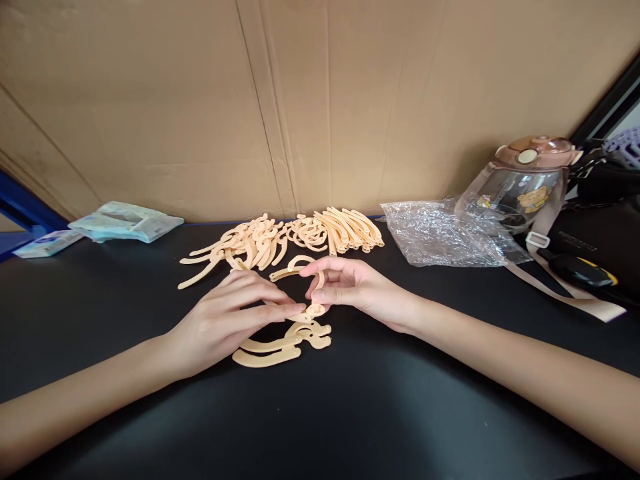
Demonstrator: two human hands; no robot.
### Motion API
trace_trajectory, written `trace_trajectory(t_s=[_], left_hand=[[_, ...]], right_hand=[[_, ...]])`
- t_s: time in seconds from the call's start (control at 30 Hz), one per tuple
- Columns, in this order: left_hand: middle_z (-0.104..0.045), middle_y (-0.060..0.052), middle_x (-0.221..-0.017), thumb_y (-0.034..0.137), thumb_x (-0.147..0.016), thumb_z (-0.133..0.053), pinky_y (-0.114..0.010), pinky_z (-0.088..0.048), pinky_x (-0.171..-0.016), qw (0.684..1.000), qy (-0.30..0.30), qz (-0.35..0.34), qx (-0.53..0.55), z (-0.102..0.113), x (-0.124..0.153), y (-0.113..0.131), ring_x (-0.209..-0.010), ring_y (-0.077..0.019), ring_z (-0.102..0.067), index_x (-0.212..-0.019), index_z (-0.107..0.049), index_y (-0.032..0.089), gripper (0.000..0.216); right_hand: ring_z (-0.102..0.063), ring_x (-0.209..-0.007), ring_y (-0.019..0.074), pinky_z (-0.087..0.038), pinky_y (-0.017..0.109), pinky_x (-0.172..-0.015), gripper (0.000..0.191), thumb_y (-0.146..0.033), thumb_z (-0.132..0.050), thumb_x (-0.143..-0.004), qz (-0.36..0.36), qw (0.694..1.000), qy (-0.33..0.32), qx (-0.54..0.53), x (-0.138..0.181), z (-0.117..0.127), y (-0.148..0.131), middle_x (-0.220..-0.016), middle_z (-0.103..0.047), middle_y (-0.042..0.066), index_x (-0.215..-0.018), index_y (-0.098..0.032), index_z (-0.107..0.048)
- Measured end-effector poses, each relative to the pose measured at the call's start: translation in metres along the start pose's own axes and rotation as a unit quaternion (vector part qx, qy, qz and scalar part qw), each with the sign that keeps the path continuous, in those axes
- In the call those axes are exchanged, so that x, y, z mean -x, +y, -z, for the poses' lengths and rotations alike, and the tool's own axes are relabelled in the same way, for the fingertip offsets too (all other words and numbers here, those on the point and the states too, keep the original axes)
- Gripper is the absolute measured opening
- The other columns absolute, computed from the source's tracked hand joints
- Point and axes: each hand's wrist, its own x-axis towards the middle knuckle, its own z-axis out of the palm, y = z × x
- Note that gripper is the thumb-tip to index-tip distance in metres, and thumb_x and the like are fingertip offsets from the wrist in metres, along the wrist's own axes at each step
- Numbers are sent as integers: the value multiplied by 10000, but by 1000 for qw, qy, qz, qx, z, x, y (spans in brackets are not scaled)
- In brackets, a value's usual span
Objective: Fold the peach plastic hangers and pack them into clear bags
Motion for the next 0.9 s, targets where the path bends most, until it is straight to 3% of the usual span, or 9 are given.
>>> trace_trajectory(t_s=[0.9], left_hand=[[-643,-6,-981,-12,-923,-437,-287,-366,-784,998,-50,20,-45,-1,9,-3,-854,-140,-539,-1354,-478,301,535]], right_hand=[[-591,-716,94,-471,271,-747,240,-233,-685,-827,29,998,33,48,1,-1,3,-778,-602,-45,-1030,-208,-559]])
